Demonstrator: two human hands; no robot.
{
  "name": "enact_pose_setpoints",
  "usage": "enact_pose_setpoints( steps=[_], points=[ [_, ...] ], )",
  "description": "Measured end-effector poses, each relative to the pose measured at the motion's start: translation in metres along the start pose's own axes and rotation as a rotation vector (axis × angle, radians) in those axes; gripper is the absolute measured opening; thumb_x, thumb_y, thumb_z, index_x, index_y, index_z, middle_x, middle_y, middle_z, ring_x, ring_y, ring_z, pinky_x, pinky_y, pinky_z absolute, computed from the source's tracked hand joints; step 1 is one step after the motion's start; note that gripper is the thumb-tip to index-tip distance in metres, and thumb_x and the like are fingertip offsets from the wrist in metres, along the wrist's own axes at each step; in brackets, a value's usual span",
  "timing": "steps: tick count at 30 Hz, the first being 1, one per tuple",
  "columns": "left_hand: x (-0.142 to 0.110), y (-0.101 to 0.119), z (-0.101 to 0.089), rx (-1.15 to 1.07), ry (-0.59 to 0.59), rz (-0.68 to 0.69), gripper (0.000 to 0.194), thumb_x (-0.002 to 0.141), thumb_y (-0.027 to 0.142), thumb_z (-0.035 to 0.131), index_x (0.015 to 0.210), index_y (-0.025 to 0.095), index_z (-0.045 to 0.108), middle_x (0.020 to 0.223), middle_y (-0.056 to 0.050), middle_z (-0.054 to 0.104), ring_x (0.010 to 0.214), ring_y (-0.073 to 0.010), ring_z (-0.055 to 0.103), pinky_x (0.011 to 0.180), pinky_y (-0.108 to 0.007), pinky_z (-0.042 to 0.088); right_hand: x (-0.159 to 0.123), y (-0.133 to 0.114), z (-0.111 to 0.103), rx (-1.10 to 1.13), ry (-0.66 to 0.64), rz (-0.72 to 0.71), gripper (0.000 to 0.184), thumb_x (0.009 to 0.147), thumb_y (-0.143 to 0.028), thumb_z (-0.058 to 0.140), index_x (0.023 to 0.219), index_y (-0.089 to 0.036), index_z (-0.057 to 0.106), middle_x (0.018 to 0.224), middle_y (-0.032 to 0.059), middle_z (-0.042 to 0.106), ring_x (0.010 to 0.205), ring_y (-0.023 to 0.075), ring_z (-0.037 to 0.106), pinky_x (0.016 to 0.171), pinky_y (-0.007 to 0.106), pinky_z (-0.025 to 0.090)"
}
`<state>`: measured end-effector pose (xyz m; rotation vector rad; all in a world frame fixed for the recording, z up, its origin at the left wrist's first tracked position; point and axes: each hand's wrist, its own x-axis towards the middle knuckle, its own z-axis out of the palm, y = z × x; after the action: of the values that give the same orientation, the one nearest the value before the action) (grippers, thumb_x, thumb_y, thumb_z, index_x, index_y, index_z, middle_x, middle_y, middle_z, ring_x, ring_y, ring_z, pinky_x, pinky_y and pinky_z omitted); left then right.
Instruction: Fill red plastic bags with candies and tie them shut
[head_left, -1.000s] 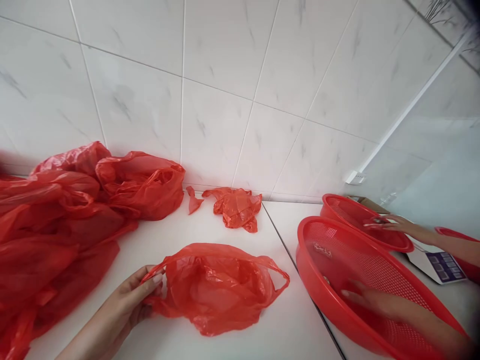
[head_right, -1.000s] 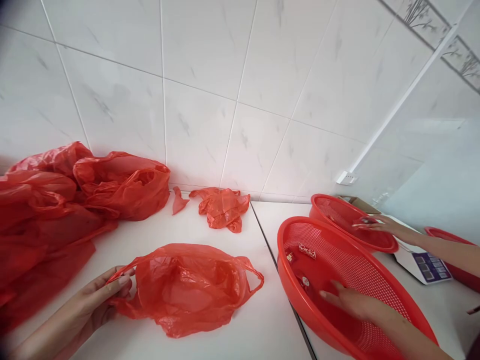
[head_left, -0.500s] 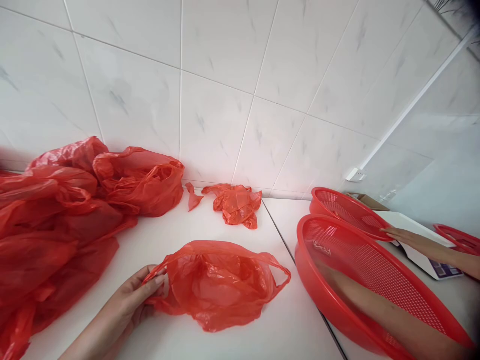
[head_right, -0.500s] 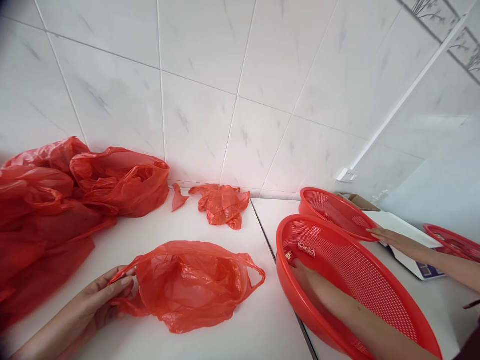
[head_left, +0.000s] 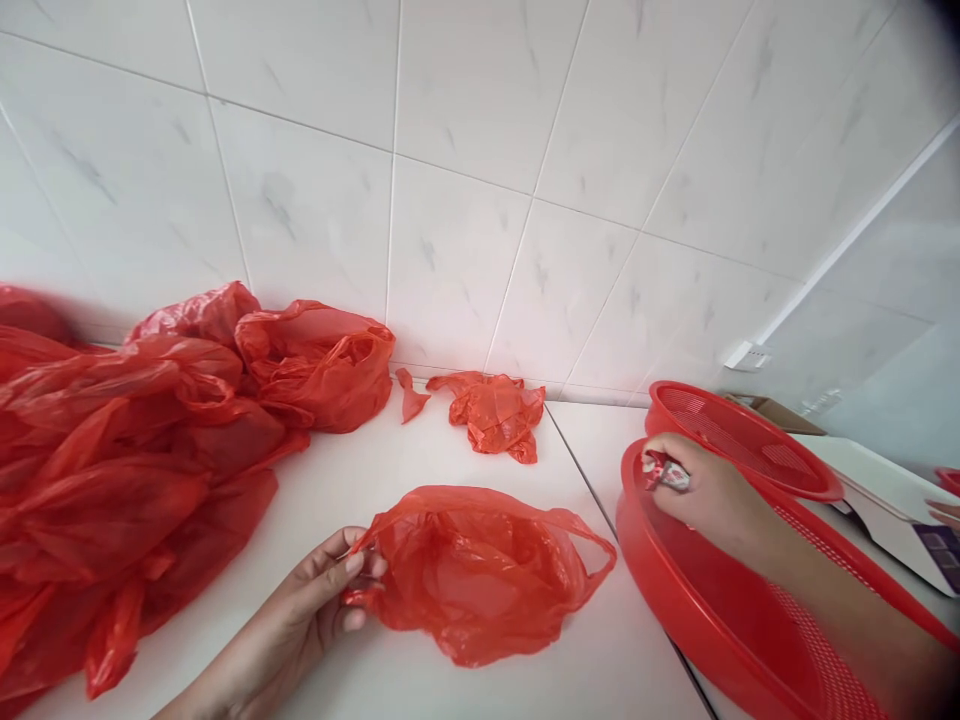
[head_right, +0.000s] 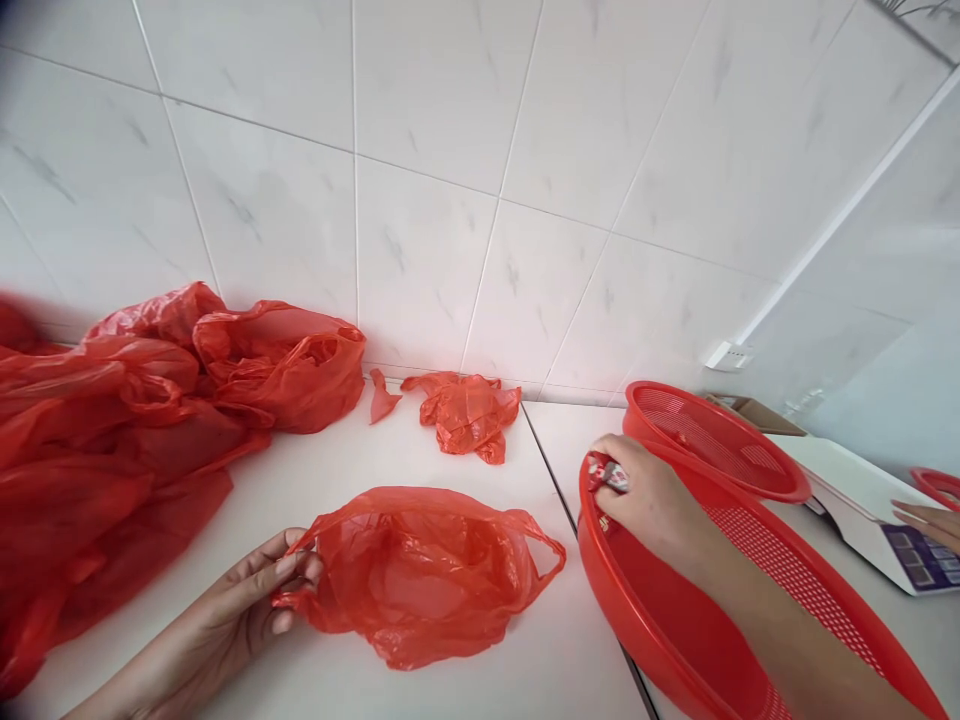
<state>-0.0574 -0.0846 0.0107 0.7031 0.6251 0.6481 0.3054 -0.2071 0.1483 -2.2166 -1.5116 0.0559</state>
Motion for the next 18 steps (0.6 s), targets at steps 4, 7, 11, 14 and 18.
enact_pose_setpoints(
  steps=[4,7,11,14,18],
  points=[
    [-0.003,0.004,0.001,-0.016,-0.012,0.009,0.018,0.077,0.026,0.073,0.091,0.02,0.063,0.089,-0.003,0.065,0.071,-0.0105,0.058,0.055,-0.017,0.05,-0.009,-0.07,0.019,0.122,-0.282,-0.29,0.028,0.068,-0.001,0.04,0.083,-0.024,0.047,0.088,-0.0026,0.053,0.072,0.0096,0.056,0.062,0.02,0.043],
    [-0.005,0.006,0.002,-0.012,0.007,0.007,0.023,0.075,0.026,0.075,0.093,0.021,0.062,0.093,-0.004,0.067,0.074,-0.0117,0.06,0.055,-0.017,0.05,-0.015,-0.104,0.06,0.043,-0.448,-0.558,0.031,0.067,0.003,0.042,0.082,-0.022,0.05,0.09,-0.003,0.051,0.068,0.0068,0.05,0.06,0.017,0.039],
    [-0.006,0.007,0.0,-0.008,-0.048,0.02,0.02,0.078,0.026,0.073,0.093,0.022,0.061,0.094,-0.004,0.067,0.075,-0.0113,0.06,0.056,-0.017,0.049,-0.005,-0.117,0.09,-0.057,-0.52,-0.737,0.043,0.069,0.002,0.047,0.098,-0.026,0.059,0.102,-0.0003,0.053,0.083,0.0112,0.053,0.069,0.02,0.042],
    [-0.006,0.008,-0.002,-0.027,-0.119,0.024,0.016,0.081,0.025,0.07,0.091,0.022,0.058,0.093,-0.004,0.065,0.076,-0.012,0.06,0.06,-0.019,0.048,0.009,-0.107,0.07,0.012,-0.445,-0.613,0.05,0.074,-0.007,0.052,0.117,-0.033,0.056,0.115,-0.0015,0.055,0.1,0.0145,0.054,0.085,0.025,0.043],
    [-0.003,0.007,-0.006,-0.034,-0.159,-0.001,0.012,0.085,0.023,0.065,0.092,0.021,0.056,0.095,-0.004,0.064,0.077,-0.0117,0.059,0.063,-0.021,0.047,0.022,-0.056,0.02,-0.018,-0.076,-0.178,0.023,0.082,-0.025,0.051,0.102,-0.028,0.062,0.108,-0.0005,0.062,0.089,0.0147,0.059,0.074,0.025,0.044]
  ],
)
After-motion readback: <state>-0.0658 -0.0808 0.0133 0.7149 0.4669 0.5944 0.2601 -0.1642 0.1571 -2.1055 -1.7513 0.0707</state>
